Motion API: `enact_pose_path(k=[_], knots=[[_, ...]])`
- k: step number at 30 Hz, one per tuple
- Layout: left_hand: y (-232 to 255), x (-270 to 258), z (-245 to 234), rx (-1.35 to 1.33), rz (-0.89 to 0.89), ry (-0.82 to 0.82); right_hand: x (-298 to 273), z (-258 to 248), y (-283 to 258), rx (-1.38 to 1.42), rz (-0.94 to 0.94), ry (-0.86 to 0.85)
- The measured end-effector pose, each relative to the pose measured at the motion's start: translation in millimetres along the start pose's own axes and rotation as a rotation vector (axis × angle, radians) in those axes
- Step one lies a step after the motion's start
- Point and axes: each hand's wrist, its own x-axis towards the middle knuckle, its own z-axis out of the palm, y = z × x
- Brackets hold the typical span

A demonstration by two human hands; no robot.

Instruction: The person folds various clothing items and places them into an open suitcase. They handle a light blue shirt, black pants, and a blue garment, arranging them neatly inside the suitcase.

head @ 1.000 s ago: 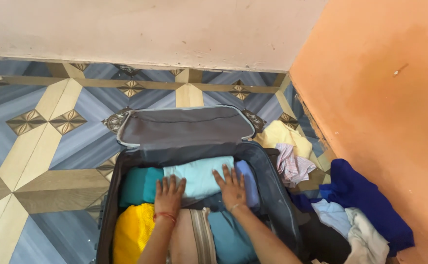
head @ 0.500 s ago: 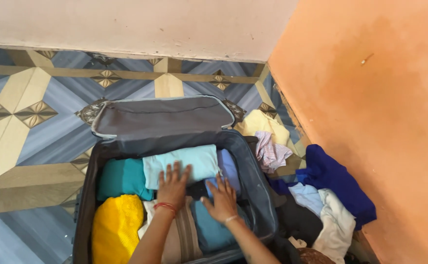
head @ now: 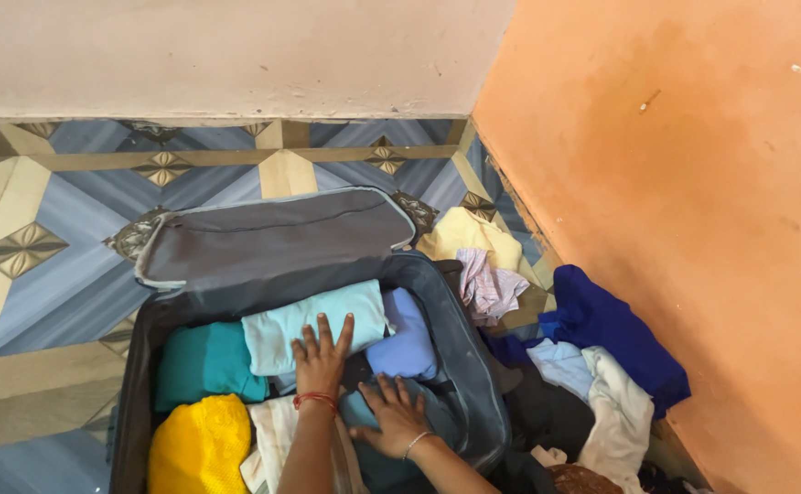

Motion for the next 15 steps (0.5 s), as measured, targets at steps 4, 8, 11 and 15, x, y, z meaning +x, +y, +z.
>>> enact_pose_path(k=[4, 8, 11, 15], knots=[[3.3, 2.7, -10.2, 0.037, 0.009, -0.018, 44.7, 14.6, 30.4, 0.05, 0.063, 0.465], [5.3, 5.8, -16.2, -0.114, 0.086, 0.114, 105.0, 5.8, 78.1, 0.192, 0.104, 0.842], [7.7, 11.4, -15.0, -0.175, 0.15, 0.197, 124.1, 3.3, 97.9, 0.48, 0.143, 0.821], [15.9, 7.7, -3.9, -0.152, 0.124, 0.286, 117.3, -6.0, 103.8, 0.614, 0.203, 0.662]])
